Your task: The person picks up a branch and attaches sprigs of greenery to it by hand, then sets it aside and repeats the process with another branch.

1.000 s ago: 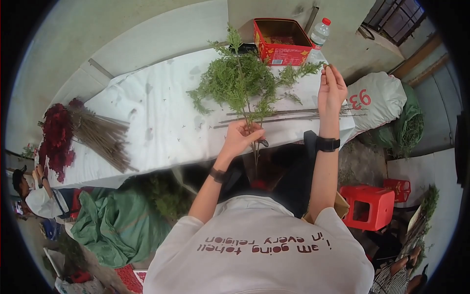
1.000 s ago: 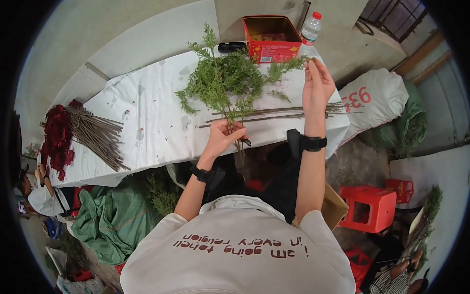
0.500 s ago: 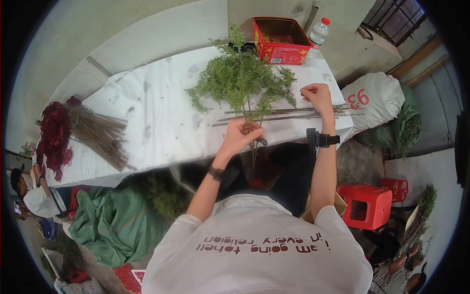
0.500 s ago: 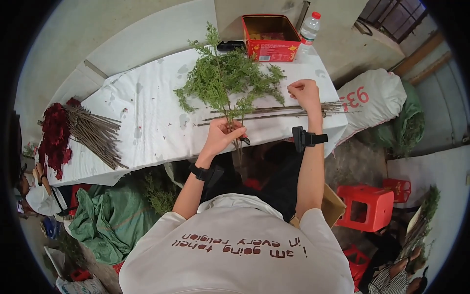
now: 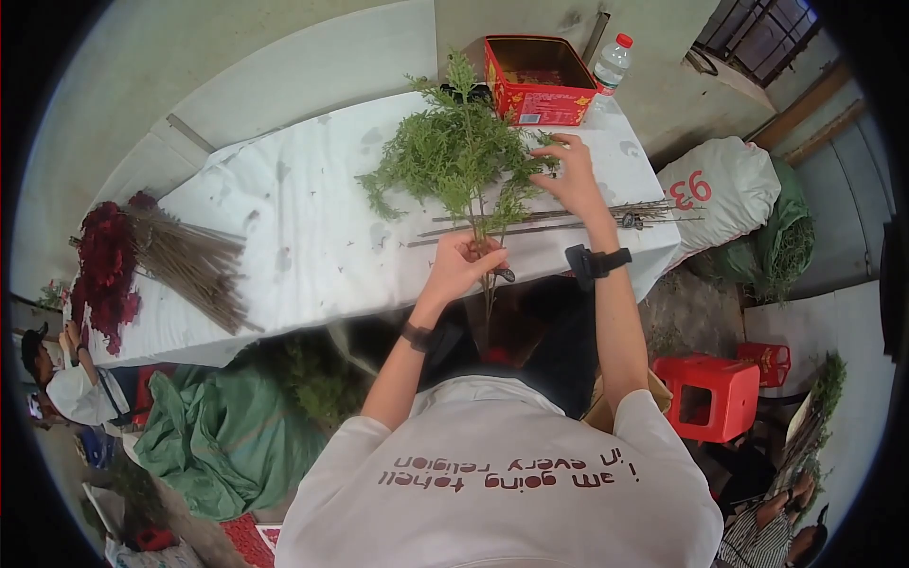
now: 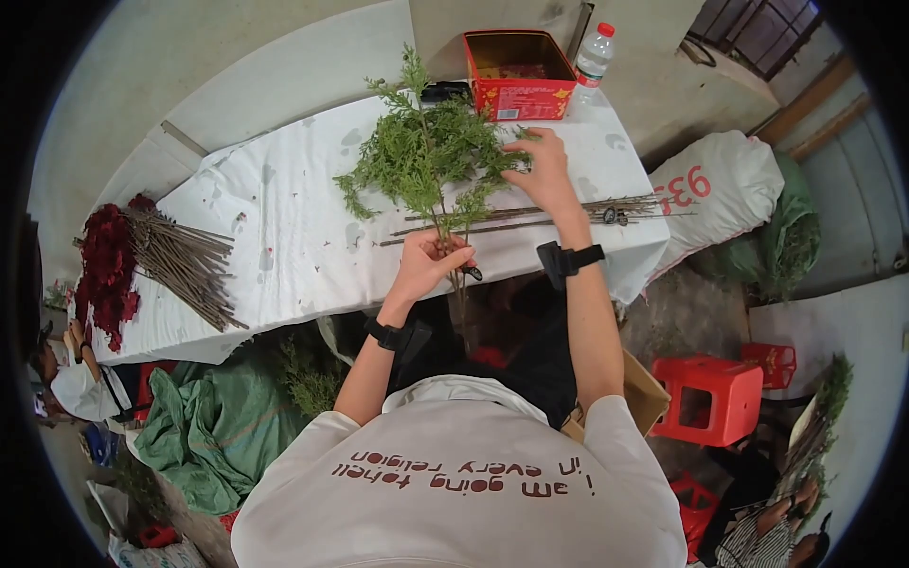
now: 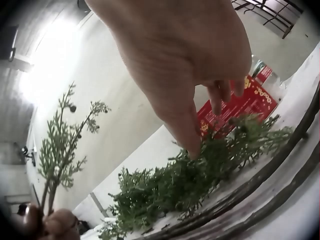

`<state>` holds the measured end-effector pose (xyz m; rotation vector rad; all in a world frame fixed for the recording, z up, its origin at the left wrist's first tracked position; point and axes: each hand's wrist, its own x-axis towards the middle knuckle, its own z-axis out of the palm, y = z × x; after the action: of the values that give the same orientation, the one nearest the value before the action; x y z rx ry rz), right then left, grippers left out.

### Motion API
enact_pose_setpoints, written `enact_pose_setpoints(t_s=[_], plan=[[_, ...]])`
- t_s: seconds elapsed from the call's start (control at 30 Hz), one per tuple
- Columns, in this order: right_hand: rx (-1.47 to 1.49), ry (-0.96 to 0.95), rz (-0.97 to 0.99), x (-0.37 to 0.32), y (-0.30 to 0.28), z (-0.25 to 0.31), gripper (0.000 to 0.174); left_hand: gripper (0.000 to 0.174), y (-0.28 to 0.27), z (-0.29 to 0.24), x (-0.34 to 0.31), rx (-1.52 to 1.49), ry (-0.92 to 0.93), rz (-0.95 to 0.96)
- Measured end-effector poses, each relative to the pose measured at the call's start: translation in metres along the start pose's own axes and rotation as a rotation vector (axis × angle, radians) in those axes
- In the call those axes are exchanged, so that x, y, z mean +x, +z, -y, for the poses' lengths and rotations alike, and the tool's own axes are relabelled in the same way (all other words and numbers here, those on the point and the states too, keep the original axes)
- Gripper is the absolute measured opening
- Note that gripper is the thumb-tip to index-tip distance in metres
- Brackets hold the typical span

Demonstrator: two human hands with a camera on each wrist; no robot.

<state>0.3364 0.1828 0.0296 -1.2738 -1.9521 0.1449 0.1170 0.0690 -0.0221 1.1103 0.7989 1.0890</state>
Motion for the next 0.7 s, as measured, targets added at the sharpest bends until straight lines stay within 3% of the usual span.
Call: enact_pose_setpoints(t_s=[0.17, 0.33, 0.43, 0.47, 0.53, 0.57, 0.67, 0.7], plan=[[-0.161, -0.016, 0.127, 0.01, 0.019, 0.014, 0.027, 0.013, -0.002, 0.001, -0.001, -0.02, 0.007, -0.003], [-0.146, -0.077, 0.049, 0.035, 0.0, 0.017, 0.023, 0.012, -0.002, 0.0, -0.001, -0.01, 0.041, 0.007], [0.162, -0.081, -0.271, 0.05, -0.03, 0.029, 0.009, 0.012, -0.002, -0.001, -0.001, -0.003, 0.028, 0.001], [0.158, -0.076, -0.268, 0.052, -0.041, 0.032, 0.009, 0.012, -0.001, -0.002, -0.001, 0.002, 0.021, 0.001], [0.358, 0.067, -0.403, 0.055, -0.061, 0.036, 0.011, 0.012, -0.001, -0.001, 0.0, 0.001, 0.018, 0.003], [0.355, 0.069, -0.402, 0.053, -0.069, 0.036, 0.011, 0.011, -0.001, -0.001, 0.0, 0.004, 0.018, 0.0], [1.009, 0.391, -0.412, 0.038, -0.086, 0.037, 0.02, 0.011, -0.001, 0.0, 0.0, 0.006, 0.017, -0.004], [1.008, 0.396, -0.408, 0.03, -0.085, 0.038, 0.02, 0.011, -0.001, 0.0, 0.0, 0.009, 0.02, -0.004]])
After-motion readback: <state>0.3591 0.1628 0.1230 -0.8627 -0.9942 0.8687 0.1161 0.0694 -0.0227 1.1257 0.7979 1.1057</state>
